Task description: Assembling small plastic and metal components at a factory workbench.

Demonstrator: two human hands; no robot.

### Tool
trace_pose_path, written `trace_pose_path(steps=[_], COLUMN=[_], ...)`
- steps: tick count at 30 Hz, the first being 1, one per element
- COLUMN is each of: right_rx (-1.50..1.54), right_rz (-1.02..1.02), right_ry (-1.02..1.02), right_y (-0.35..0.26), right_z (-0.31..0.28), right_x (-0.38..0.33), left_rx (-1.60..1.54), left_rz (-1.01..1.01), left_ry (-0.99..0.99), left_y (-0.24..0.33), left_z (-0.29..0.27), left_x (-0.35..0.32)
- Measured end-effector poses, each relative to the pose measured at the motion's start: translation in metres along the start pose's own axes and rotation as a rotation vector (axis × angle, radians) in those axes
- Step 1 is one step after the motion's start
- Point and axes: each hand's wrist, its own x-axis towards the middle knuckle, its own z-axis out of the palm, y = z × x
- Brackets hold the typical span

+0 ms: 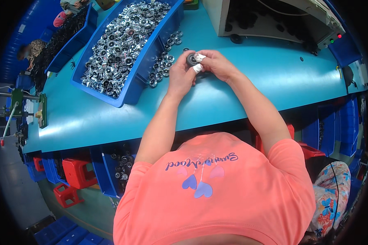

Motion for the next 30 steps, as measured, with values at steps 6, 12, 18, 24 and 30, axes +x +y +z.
trace_pose_path(steps=[6,12,18,24,30], right_rx=[-0.41,-0.691,-0.668,0.0,-0.253], right_rz=[-0.155,-0.368,-0.339,-0.026,-0.055], right_ry=[0.183,0.307,0.269,-0.008,0.003], right_y=[-0.001,0.004,0.003,-0.002,-0.016], right_z=[0.01,0.016,0.015,0.006,-0.003], right_x=[-0.005,-0.006,-0.005,-0.005,-0.009], left_rx=[0.239,0.297,0.261,-0.019,-0.089], left_rz=[0.16,0.211,0.152,-0.031,-0.022], left_ry=[0.086,0.12,0.116,0.01,-0.048], left_y=[-0.008,-0.011,-0.008,0.008,0.004], left_z=[0.004,0.005,0.005,-0.001,-0.004], left_x=[-0.001,0.0,-0.002,-0.001,0.001])
